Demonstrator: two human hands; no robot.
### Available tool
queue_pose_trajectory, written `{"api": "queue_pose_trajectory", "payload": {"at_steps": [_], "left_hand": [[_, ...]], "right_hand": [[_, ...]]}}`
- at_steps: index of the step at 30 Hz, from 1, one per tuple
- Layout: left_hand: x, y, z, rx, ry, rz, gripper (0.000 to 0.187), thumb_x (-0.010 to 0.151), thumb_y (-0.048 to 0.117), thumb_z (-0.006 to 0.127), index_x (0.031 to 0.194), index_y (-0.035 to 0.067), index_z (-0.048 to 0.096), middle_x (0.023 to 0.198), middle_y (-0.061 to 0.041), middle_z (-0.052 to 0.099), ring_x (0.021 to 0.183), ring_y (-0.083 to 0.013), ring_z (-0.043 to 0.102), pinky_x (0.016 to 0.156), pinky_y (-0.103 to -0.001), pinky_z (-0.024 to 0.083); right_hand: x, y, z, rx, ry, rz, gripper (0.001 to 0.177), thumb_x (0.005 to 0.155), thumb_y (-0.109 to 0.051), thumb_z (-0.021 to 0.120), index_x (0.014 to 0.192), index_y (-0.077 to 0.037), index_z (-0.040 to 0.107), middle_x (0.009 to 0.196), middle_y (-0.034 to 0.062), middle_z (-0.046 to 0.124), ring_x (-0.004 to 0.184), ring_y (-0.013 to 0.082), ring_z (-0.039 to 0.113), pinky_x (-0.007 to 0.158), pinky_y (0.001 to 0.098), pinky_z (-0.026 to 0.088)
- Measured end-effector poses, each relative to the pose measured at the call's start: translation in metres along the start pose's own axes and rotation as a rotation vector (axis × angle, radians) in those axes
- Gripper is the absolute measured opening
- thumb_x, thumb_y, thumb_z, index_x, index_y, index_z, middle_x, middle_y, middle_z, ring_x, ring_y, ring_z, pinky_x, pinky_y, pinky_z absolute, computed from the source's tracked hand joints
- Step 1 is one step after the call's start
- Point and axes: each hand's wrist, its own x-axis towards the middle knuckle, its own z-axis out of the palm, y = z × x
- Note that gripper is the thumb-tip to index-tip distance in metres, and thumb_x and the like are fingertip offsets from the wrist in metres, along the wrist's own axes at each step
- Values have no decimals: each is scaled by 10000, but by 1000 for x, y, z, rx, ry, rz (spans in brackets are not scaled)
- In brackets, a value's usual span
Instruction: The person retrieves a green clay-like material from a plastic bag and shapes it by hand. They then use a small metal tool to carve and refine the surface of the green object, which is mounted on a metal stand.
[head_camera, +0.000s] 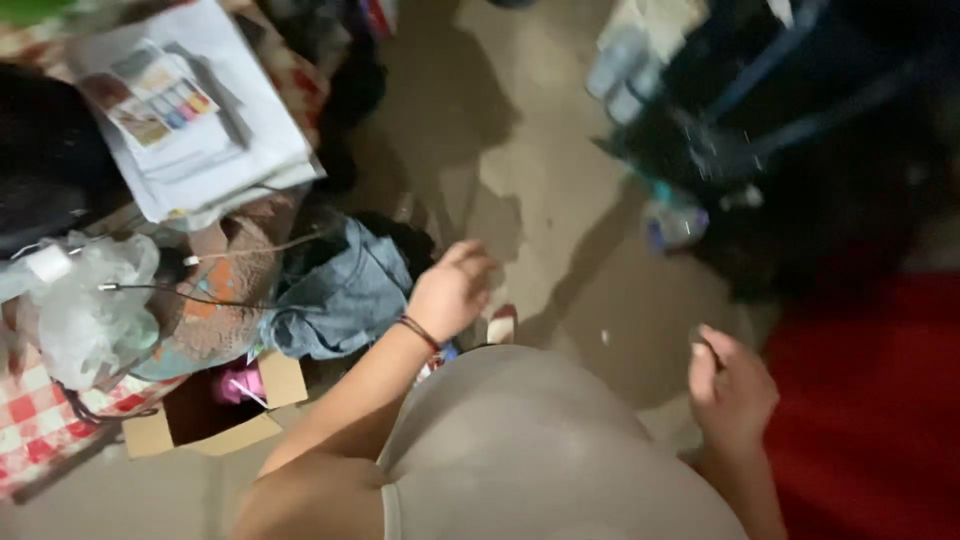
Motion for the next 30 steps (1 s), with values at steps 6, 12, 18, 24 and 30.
{"api": "queue_pose_trajectory", "payload": {"at_steps": [6,12,18,24,30], "left_hand": [[129,4,-34,-5,34,-69,473,800,204,684,1272,175,690,1484,-46,596,1218,-254,660,938,-399,555],[188,-23,-50,24,162,-158,281,889,231,641,1127,106,724,1308,-114,693,1163,-295,670,927,-406,536],[227,-58,-36,130,353,-504,285,869,247,672,1118,118,728,1233,-96,709,998,-327,711,818,-424,558],[298,-32,-45,28,362,-818,257,883,282,691,1112,174,733,1272,-44,692,1074,-346,726,861,-465,604],[316,-49,-57,32,589,-947,163,927,246,661,1064,190,729,1241,-29,704,1006,-350,739,815,-451,617]], "right_hand": [[152,79,50,-49,-102,57,317,1142,-208,640,1307,23,781,1062,108,766,949,248,708,843,362,552],[276,145,146,97,-171,-108,226,1126,-138,700,1303,-20,774,1141,123,769,961,277,708,853,404,555],[447,199,268,309,-266,-332,213,1102,-60,678,1276,47,735,1132,211,758,1026,325,728,914,426,557],[600,146,389,423,-389,-636,231,971,-74,789,1199,-106,801,1054,119,787,971,330,738,857,451,591],[651,5,469,694,-647,-796,171,990,-18,695,1137,-64,768,1000,146,779,896,369,731,774,476,589]]}}
